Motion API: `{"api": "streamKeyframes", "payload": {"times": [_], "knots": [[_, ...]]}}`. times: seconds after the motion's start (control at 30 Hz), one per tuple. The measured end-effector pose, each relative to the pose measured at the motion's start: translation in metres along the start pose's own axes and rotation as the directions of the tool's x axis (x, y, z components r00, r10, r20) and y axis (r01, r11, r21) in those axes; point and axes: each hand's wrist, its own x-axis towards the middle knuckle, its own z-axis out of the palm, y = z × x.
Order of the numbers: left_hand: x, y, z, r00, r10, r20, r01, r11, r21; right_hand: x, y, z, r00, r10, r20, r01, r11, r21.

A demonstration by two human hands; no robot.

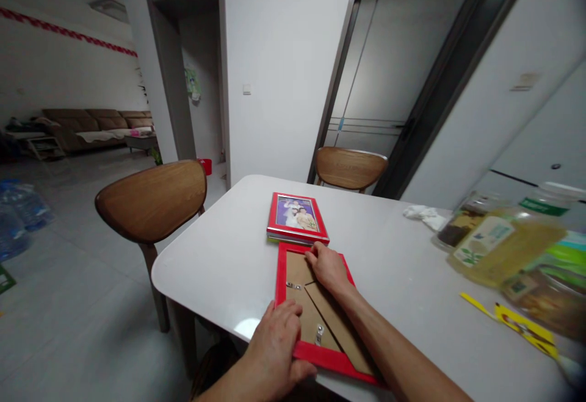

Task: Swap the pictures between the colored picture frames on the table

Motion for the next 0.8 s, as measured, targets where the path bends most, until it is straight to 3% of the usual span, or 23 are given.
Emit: {"api": "streamKeyframes", "payload": {"times": [0.1,0.17,0.2,0.27,0.3,0.37,0.43,0.47,0.53,0.6,0.67,0.73,0.8], "knots": [[-0.004,0.001,-0.001,0.998,0.028,-0.055,-0.031,0.997,-0.064,-0.013,0.022,-0.025,0.999,0.0,-0.052,0.004,0.997,0.08],[-0.007,0.001,-0.002,0.992,0.038,-0.123,-0.056,0.988,-0.146,-0.03,0.041,-0.043,0.983,0.143,-0.113,-0.107,0.955,0.277],[-0.007,0.002,-0.002,0.986,0.033,-0.164,-0.066,0.977,-0.201,-0.041,0.048,-0.05,0.96,0.261,-0.098,-0.194,0.878,0.438],[-0.008,0.007,0.001,0.972,0.006,-0.235,-0.088,0.936,-0.34,-0.066,0.052,-0.056,0.904,0.422,0.069,-0.331,0.59,0.737],[-0.007,0.011,0.004,0.966,-0.009,-0.26,-0.105,0.901,-0.422,-0.079,0.049,-0.054,0.89,0.413,0.193,-0.379,0.434,0.817],[-0.003,0.024,0.012,0.954,-0.035,-0.298,-0.158,0.786,-0.598,-0.1,0.033,-0.045,0.914,0.243,0.326,-0.373,0.181,0.91],[0.002,0.039,0.021,0.943,-0.057,-0.328,-0.218,0.64,-0.736,-0.112,0.012,-0.033,0.902,0.175,0.394,-0.389,-0.067,0.919],[0.005,0.046,0.024,0.94,-0.06,-0.335,-0.24,0.582,-0.777,-0.114,0.003,-0.029,0.89,0.183,0.417,-0.391,-0.166,0.906],[0.012,0.06,0.024,0.94,-0.056,-0.337,-0.26,0.525,-0.811,-0.114,-0.006,-0.027,0.872,0.261,0.414,-0.345,-0.272,0.898],[0.022,0.07,0.016,0.937,-0.04,-0.346,-0.279,0.509,-0.814,-0.109,-0.001,-0.035,0.866,0.361,0.346,-0.252,-0.283,0.925],[0.034,0.078,0.003,0.932,-0.038,-0.36,-0.301,0.471,-0.829,-0.102,0.017,-0.05,0.869,0.425,0.254,-0.166,-0.235,0.958],[0.05,0.082,-0.008,0.943,-0.043,-0.331,-0.282,0.425,-0.86,-0.094,0.045,-0.065,0.875,0.446,0.187,-0.148,-0.121,0.981],[0.067,0.08,-0.007,0.966,-0.037,-0.256,-0.221,0.401,-0.889,-0.085,0.078,-0.078,0.868,0.471,0.156,-0.217,0.077,0.973]]}}
